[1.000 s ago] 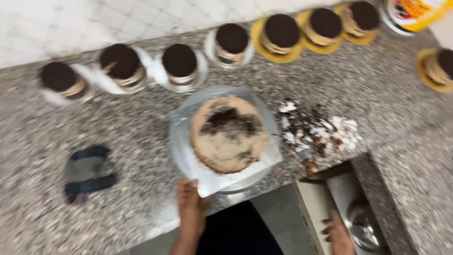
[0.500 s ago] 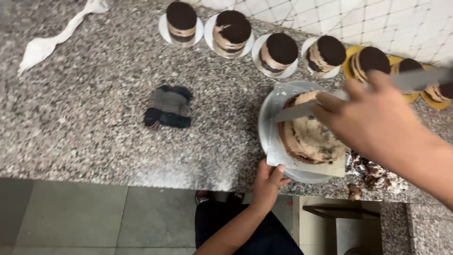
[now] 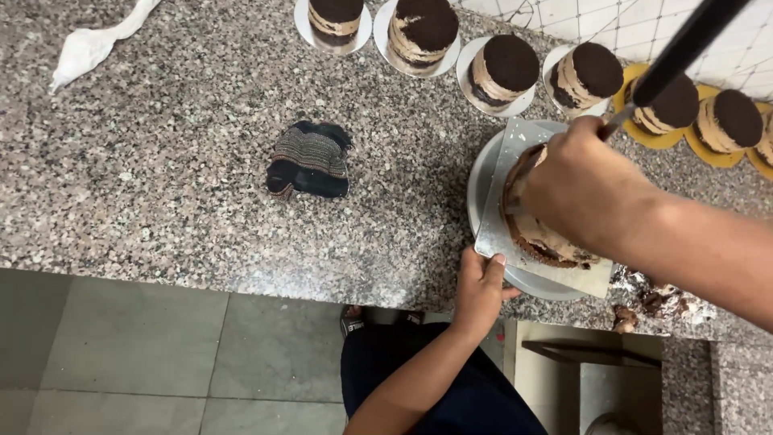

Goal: The person frosts the top and sides of a layered cake with a spatula, rotating the cake board on a turntable while spreading frosting over the surface. Finished mini cakes line the counter nearby and frosting scraps sit on the worktop.

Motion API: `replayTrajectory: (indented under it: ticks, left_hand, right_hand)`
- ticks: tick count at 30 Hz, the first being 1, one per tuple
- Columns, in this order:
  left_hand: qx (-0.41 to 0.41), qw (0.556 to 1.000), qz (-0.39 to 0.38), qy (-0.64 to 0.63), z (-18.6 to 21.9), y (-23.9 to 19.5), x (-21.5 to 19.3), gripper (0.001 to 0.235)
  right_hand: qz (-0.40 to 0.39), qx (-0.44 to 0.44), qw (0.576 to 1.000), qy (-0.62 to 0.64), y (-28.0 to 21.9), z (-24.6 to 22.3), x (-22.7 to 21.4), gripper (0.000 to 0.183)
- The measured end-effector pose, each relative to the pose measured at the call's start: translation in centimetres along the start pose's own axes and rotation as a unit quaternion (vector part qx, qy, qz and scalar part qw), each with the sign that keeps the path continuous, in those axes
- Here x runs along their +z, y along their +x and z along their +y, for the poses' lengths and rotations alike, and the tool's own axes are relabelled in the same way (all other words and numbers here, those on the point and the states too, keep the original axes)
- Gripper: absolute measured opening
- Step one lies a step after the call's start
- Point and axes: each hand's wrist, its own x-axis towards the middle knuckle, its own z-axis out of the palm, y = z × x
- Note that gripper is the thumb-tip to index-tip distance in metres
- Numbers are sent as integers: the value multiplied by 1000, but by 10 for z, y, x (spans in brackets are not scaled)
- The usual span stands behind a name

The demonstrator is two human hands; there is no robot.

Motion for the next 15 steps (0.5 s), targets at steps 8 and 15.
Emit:
replayTrajectory:
  ticks: [8,15]
  left_hand:
    - [27,999,14,-11,-9,11,-4,22]
    - [28,999,17,-34,-10,17,-8,28]
  right_hand:
    - [13,-56,998,16,-11,-17,-24,26]
    - [23,-49,998,38,-21,-32,-13,17]
